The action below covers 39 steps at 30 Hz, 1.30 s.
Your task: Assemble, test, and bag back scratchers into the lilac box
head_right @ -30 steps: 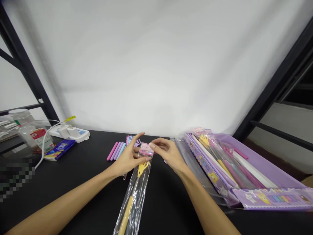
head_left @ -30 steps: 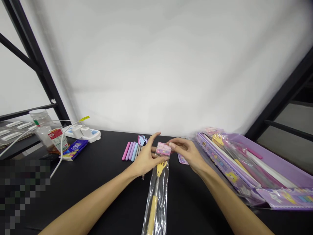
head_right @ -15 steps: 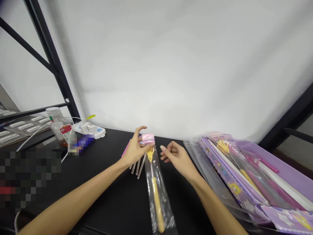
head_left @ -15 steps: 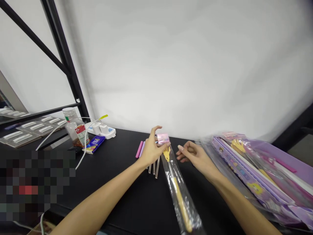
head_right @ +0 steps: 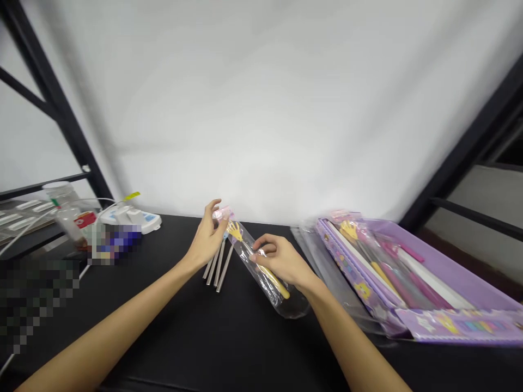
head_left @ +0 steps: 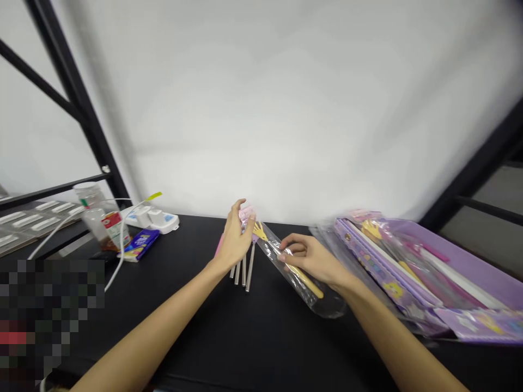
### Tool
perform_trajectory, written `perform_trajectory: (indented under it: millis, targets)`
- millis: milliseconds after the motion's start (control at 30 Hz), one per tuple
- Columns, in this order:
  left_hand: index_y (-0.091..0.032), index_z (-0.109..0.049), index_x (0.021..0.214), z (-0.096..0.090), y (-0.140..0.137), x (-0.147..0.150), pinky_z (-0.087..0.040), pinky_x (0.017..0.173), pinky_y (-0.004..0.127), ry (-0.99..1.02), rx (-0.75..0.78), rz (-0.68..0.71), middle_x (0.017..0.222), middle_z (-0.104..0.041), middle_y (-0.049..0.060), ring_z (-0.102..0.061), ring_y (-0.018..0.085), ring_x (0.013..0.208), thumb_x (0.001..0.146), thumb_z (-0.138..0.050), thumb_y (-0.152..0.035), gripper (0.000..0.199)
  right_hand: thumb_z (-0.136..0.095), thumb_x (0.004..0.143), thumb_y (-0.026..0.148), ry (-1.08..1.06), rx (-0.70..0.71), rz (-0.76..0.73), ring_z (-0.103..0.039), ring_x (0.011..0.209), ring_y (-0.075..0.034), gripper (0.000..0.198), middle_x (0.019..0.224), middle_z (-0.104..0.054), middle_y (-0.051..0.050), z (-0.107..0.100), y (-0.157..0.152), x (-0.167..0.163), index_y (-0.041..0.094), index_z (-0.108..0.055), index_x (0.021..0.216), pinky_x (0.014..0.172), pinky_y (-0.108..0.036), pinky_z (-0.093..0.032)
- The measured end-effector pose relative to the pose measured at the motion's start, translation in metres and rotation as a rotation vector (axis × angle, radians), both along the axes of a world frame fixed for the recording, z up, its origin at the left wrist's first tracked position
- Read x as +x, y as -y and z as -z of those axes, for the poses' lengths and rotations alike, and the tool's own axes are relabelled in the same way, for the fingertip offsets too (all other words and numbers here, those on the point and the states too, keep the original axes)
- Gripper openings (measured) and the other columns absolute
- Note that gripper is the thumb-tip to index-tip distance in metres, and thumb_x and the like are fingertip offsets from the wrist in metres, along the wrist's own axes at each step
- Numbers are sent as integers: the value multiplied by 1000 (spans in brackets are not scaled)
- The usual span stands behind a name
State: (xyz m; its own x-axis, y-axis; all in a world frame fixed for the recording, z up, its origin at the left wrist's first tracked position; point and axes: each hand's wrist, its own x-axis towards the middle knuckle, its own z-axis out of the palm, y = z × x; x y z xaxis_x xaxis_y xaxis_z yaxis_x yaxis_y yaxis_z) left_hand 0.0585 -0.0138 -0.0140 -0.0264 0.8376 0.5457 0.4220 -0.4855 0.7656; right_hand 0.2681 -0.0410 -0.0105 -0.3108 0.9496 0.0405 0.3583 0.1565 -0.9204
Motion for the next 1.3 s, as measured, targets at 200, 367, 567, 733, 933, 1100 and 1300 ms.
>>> perform_trajectory:
  millis: [200, 367, 567, 733, 933, 1100, 1300]
  targets:
    - [-25, -56, 122, -16, 1, 45, -41, 106, 40, -286, 111, 165, 128, -52, 9, -51, 24, 123, 98, -46, -36, 29, -73, 74, 36, 98, 147, 245, -61, 60, -16, 23, 69, -70, 0, -33, -1, 59, 22, -64, 90, 56, -27, -44]
    - [-21, -64, 109, -13, -1, 96, -46, 101, 39, -587, 25, 468, 113, -59, 8, -59, 23, 107, 96, -48, -32, 24, -73, 74, 38, 121, 296, 488, -63, 64, -18, 29, 72, -73, -3, -66, 2, 138, 20, -65, 96, 61, -28, -46]
    - [-19, -63, 119, 4, 0, 145, -46, 100, 44, -937, 99, 515, 120, -58, 11, -55, 27, 110, 94, -52, -31, 30, -69, 76, 25, 470, 332, 784, -68, 81, -21, 23, 92, -75, -8, -41, 5, 209, 18, -68, 97, 73, -30, -48]
    - [-21, -61, 122, 12, -1, 159, -47, 100, 43, -980, 171, 495, 124, -56, 11, -53, 26, 111, 96, -50, -32, 30, -70, 76, 26, 680, 295, 678, -67, 91, -24, 24, 96, -74, -8, -10, 17, 221, 19, -69, 99, 79, -31, -47]
    - [-22, -61, 121, 10, -5, 140, -47, 100, 44, -937, 194, 498, 121, -57, 10, -53, 26, 109, 95, -51, -33, 30, -71, 75, 31, 866, 242, 612, -65, 83, -27, 15, 82, -71, -6, -25, 26, 213, 23, -74, 87, 67, -31, -42]
    - [-21, -64, 117, 0, -18, 102, -47, 99, 41, -858, 149, 423, 116, -61, 10, -57, 25, 109, 98, -43, -30, 30, -65, 79, 35, 882, 364, 620, -64, 79, -24, 14, 80, -70, -6, -41, 21, 180, 22, -70, 79, 63, -29, -38]
    - [-19, -66, 108, -28, -42, 29, -49, 85, 33, -753, 54, 236, 100, -66, 8, -64, 20, 88, 98, -39, -29, 31, -61, 83, 35, 626, 482, 359, -65, 83, -22, 16, 84, -73, -4, -59, 4, 101, 22, -71, 83, 73, -30, -45]
